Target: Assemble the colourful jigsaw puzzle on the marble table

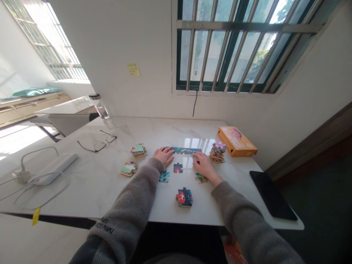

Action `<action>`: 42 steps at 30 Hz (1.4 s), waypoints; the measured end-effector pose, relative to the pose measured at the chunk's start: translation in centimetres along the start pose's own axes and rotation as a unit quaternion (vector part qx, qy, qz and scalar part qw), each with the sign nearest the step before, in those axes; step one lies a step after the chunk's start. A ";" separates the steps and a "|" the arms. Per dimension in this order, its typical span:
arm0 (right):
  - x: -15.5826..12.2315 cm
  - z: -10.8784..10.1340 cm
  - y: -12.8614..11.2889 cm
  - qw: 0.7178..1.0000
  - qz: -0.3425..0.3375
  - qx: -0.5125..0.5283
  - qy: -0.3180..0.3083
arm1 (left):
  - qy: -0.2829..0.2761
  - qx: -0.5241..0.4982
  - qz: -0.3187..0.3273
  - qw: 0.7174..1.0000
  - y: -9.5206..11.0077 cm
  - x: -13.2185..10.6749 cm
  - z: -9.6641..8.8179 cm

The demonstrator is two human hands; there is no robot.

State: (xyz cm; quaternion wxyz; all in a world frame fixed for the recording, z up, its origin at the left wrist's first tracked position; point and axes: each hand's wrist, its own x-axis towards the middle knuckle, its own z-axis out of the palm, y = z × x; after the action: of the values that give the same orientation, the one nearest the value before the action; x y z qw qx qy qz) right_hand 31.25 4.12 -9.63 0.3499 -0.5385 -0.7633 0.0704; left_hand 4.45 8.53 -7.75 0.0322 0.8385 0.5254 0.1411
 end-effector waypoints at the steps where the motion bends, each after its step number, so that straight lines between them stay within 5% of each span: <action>1: 0.0 0.0 -0.1 1.000 -0.001 -0.001 -0.001 | 0.004 -0.004 -0.007 1.000 -0.2 0.0 0.1; 10: 2.5 -0.8 -2.9 0.998 -0.058 -0.010 -0.026 | 0.053 -0.085 -0.041 0.994 -1.8 0.5 0.6; 20: 7.7 3.4 -6.9 0.981 -0.139 -0.055 -0.126 | 0.037 -0.081 -0.056 0.994 -2.4 0.2 0.3; 32: 9.7 4.5 -9.6 0.961 -0.075 -0.150 -0.218 | 0.045 -0.079 -0.043 0.995 -2.9 0.4 0.6; 42: 9.4 4.5 -10.5 0.967 -0.037 -0.181 -0.174 | 0.051 -0.079 -0.062 0.994 -3.1 0.6 1.2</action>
State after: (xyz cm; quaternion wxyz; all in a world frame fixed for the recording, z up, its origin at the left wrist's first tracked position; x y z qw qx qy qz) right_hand 18.72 9.25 -3.62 0.1107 -0.5435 -0.8320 0.0104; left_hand 2.25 10.54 -9.39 0.0803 0.7907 0.5645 0.2229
